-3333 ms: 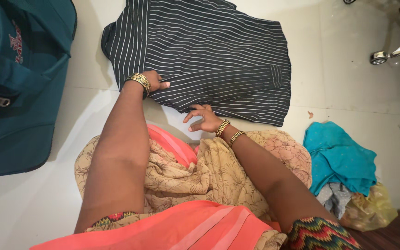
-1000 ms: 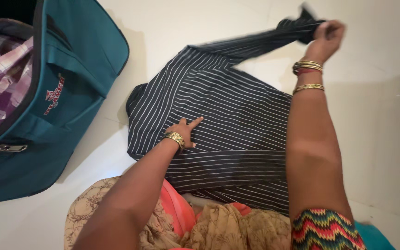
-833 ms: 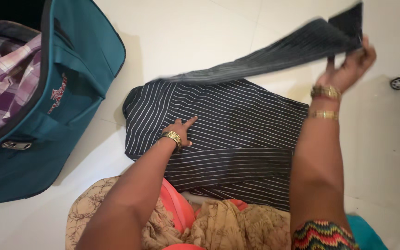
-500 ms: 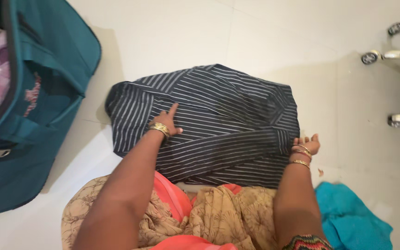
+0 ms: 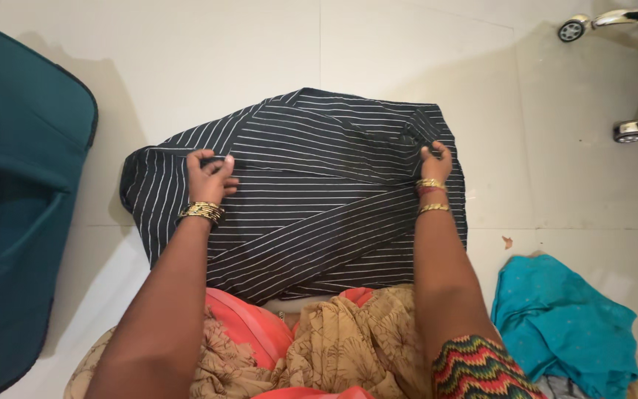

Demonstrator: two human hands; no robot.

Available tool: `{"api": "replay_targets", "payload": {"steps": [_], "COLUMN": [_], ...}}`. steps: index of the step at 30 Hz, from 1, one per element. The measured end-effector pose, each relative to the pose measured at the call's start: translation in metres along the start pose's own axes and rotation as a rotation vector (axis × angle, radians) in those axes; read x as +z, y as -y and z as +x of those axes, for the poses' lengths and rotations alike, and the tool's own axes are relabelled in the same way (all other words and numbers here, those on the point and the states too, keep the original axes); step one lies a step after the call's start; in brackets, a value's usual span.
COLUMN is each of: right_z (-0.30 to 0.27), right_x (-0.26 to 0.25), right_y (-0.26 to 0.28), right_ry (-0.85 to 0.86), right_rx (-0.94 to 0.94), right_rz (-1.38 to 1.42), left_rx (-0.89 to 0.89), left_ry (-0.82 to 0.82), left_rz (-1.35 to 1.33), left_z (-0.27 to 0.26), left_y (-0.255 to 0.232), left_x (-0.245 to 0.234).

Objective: The person buttons a striped shirt by hand while sitting on the floor. They lay the shirt flat, fold the sleeves and sides toward the center, and then fold the garment into a smaller rectangle next to an open suitcase.

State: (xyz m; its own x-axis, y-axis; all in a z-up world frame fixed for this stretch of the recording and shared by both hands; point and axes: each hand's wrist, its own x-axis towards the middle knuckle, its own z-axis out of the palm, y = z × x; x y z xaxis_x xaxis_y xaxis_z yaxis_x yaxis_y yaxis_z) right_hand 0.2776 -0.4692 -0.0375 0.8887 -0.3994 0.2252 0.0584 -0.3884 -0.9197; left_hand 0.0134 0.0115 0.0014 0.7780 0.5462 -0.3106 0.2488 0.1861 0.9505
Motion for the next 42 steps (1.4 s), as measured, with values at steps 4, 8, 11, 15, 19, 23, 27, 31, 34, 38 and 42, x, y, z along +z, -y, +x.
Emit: {"api": "replay_targets", "payload": {"steps": [4,8,11,15,19,23,27,31,34,38,42], "right_z": [0.024,0.034,0.03,0.005,-0.04,-0.068,-0.091,-0.092,-0.098,-0.102,-0.098], "right_x": [0.017,0.015,0.003,-0.015,0.008,0.089,0.178,0.229,0.244,0.236,0.236], "right_y": [0.0,0.009,0.02,0.047,0.096,0.132,0.168,0.204,0.229,0.263,0.266], "right_ry": [0.171,0.215,0.071,-0.265,-0.163,0.55,0.725,0.951,1.045,1.096,1.019], "right_rx": [0.186,0.486,0.529,0.396,0.113,-0.226,-0.365,-0.102,-0.151,-0.088,0.023], "right_rz": [0.056,0.145,0.509,0.092,-0.4,-0.207,-0.41,-0.742,-0.847,-0.894,-0.313], "left_rx": [-0.039,-0.112,-0.123,-0.108,-0.104,-0.1,-0.072,-0.022,-0.034,-0.023,0.059], "left_ry": [0.046,0.124,0.08,0.049,0.039,0.038,0.009,0.037,0.108,0.12,0.148], "left_rz": [-0.129,-0.131,-0.187,-0.261,-0.282,-0.315,-0.426,-0.587,-0.777,-0.868,-0.971], "left_z": [-0.011,-0.01,-0.005,0.0,-0.002,0.001,0.005,0.004,0.006,0.01,0.021], "left_y": [-0.028,-0.028,-0.02,-0.018,-0.017,-0.015,-0.013,-0.014,-0.017,-0.018,-0.014], "left_x": [-0.001,0.001,-0.002,0.001,0.003,0.005,0.008,0.008,0.009,0.007,-0.001]}}
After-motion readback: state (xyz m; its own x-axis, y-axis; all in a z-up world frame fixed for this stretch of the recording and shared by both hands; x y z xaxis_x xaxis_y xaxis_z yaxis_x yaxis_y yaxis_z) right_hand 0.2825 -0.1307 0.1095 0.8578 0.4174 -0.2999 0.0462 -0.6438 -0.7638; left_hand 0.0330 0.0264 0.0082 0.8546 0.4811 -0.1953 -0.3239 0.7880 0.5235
